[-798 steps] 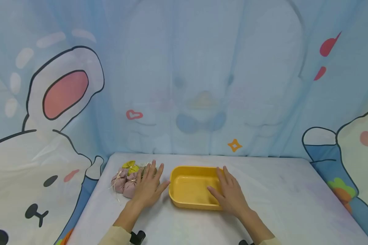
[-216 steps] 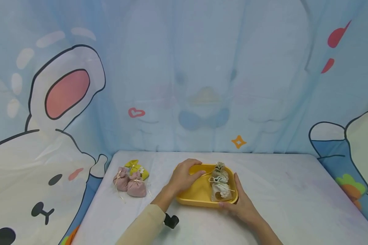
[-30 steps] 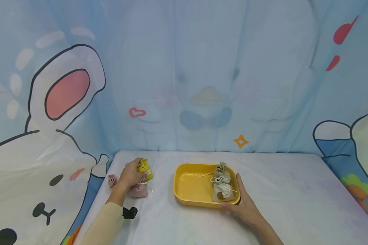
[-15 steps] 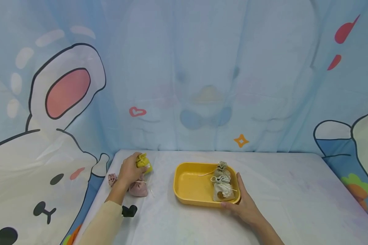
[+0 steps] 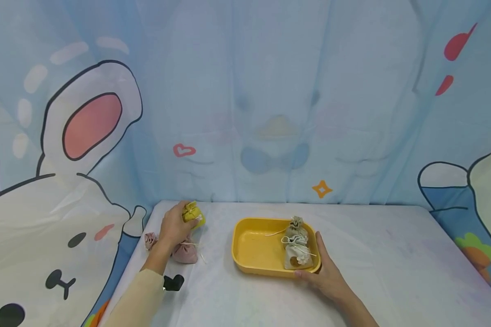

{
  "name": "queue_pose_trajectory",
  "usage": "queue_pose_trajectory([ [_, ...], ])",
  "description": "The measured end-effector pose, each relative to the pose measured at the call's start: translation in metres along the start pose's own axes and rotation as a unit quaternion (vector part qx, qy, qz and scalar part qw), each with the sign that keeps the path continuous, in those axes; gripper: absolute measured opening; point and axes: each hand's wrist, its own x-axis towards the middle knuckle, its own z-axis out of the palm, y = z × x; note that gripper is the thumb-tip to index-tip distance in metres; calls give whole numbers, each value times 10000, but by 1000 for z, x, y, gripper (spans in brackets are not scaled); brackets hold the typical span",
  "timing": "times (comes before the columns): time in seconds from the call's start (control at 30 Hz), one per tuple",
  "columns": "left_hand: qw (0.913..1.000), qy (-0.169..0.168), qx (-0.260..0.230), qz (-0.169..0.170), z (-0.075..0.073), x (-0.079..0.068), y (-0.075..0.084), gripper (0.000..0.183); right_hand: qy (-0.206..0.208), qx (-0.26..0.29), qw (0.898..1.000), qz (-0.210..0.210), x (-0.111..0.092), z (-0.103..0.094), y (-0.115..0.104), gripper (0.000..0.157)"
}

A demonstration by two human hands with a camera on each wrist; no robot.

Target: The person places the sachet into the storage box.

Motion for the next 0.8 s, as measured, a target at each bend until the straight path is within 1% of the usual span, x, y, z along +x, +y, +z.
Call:
queue_pose_trajectory([
  [0.17,9997,71,-171,145,0,0,8,63,-13,24,10000,53,0,0,0,140],
  [0.37,9996,105,-116,218,2,0,15,63,-12,-4,10000,-6,-1,0,2,139],
  [0.5,9992,132,-100,358,3,1,18,62,0,-21,10000,-54,0,0,2,139],
  [0.8,9973,264,-141,668,8,2,27,56,0,9,10000,43,0,1,1,140],
])
